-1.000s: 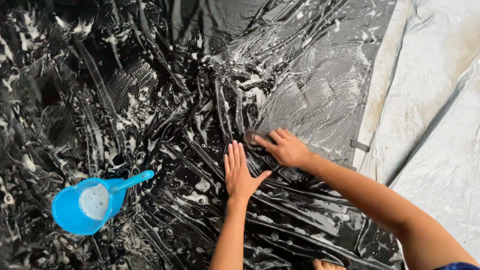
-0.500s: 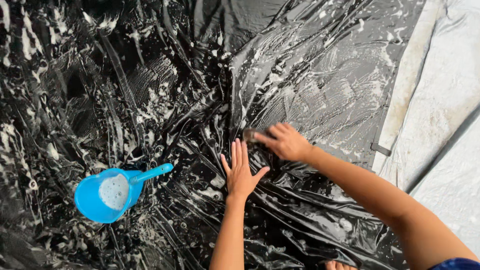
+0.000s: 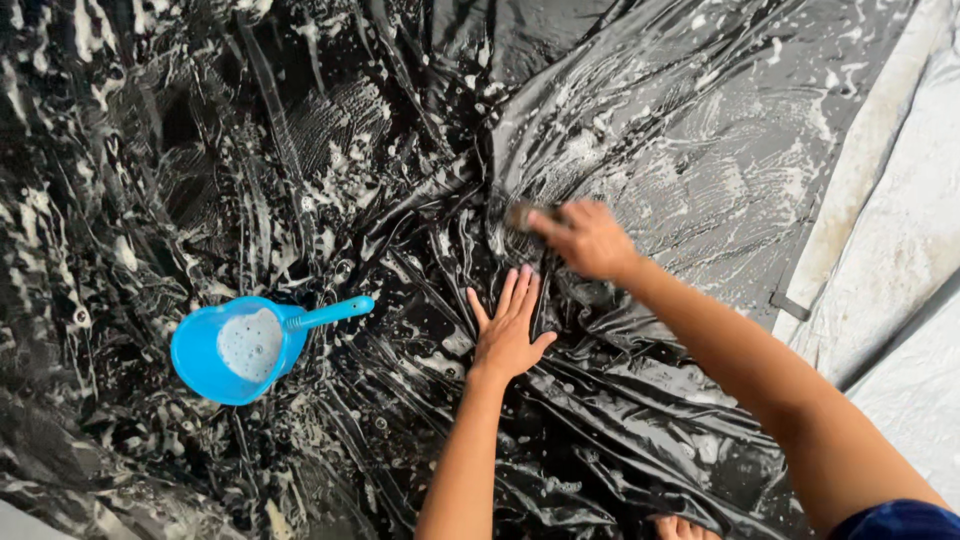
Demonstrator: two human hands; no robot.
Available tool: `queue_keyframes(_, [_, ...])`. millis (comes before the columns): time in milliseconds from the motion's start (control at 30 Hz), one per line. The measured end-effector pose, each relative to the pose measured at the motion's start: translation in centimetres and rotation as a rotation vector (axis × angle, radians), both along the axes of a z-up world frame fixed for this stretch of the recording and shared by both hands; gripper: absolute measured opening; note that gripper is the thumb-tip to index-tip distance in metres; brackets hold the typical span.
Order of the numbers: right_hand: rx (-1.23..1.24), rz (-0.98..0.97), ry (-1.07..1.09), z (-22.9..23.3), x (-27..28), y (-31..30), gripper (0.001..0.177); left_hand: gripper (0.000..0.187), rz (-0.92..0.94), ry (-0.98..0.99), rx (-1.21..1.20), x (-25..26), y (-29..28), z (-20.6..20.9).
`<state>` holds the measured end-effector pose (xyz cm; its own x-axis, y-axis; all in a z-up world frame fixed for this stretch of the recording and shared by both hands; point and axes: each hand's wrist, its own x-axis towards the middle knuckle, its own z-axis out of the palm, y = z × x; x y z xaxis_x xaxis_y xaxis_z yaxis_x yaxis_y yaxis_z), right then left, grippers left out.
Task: The person scrubs a black tarp with a sponge, using soapy water from a blue scoop to clean the surface. They repeatedly apply water and scrub different sections of the tarp, which is laid out on a white ground sheet.
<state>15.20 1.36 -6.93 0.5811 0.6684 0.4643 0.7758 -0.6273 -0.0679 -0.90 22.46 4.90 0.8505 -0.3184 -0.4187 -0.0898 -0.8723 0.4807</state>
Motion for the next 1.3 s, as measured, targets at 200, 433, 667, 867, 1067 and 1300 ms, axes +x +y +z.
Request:
queue_keyframes(200, [0.069, -0.408, 0.233, 2.1, 3.5, -3.1, 0.062, 0.096, -0.093, -0.157, 0.193, 1.6, -7.2, -1.5])
queue_keyframes(433, [0.032, 0.279, 0.032, 3.2, -3.9, -2.2, 0.045, 0.105, -0.066, -0.123, -0.205, -1.4, -9.1, -8.1])
queue_keyframes(667, [-0.08, -0.327, 0.013, 0.4, 4.5, -1.8, 0.059, 0.085, 0.229, -0.246, 0.02, -1.8, 1.2, -1.3])
queue_keyframes(867, [0.023, 0.056, 0.137, 2.4, -4.0, 3.8, 0.048, 0.096, 0.221, -0.131, 0.147, -1.0, 2.2, -1.4])
queue_keyframes(1067, [-0.011, -0.163, -0.001, 0.4, 2.1, 3.2, 0.053, 0.088, 0.217, -0.26, 0.082, -2.5, 2.6, -2.4])
queue_keyframes(1300, [0.048, 0.388, 0.015, 2.3, -10.2, 11.2, 0.043, 0.063, 0.292, -0.618, -0.022, -10.4, 4.2, -7.0])
